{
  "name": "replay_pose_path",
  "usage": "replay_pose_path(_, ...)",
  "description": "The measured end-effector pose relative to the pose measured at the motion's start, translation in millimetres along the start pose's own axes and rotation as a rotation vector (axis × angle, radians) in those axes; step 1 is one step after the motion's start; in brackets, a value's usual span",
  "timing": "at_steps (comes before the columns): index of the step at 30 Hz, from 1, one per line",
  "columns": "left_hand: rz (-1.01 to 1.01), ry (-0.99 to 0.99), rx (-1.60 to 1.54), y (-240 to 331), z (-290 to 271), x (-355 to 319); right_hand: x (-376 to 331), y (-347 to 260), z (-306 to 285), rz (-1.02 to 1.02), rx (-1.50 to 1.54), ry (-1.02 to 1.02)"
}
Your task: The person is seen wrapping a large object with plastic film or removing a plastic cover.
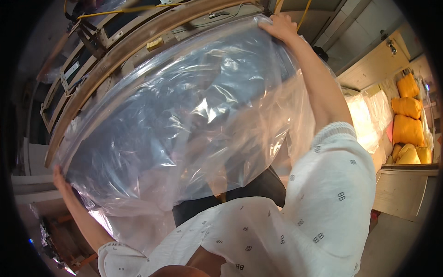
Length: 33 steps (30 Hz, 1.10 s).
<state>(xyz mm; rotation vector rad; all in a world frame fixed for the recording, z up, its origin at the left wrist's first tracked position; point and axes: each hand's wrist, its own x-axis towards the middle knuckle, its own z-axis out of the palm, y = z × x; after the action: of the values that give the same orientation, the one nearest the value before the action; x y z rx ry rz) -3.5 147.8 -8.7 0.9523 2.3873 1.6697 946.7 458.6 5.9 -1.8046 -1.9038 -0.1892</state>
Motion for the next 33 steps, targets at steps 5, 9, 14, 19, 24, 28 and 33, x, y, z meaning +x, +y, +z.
replay_pose_path(5,-0.097,-0.022,-0.194,5,-141,29,-61,-11,-49,-0.012,0.767,-0.569)
replay_pose_path(9,0.345,0.171,0.954,36,-89,-18,-125,-84,-132,0.04,0.834,-0.523)
replay_pose_path(14,0.279,-0.566,-0.077,266,122,-234,-156,-142,-180,-0.113,0.996,-0.495)
replay_pose_path(19,0.827,-0.745,-0.387,399,197,-403,-185,-188,-226,-0.173,1.109,-0.445)
replay_pose_path(24,0.494,-0.964,-0.585,369,170,-419,-179,-166,-237,-0.42,0.886,-0.613)
replay_pose_path(28,0.659,-0.566,-0.318,311,94,-385,-220,-117,-158,-0.506,0.234,-0.533)
replay_pose_path(33,0.476,-0.015,-0.003,235,-97,-311,-246,-151,-148,-0.46,0.393,-0.597)
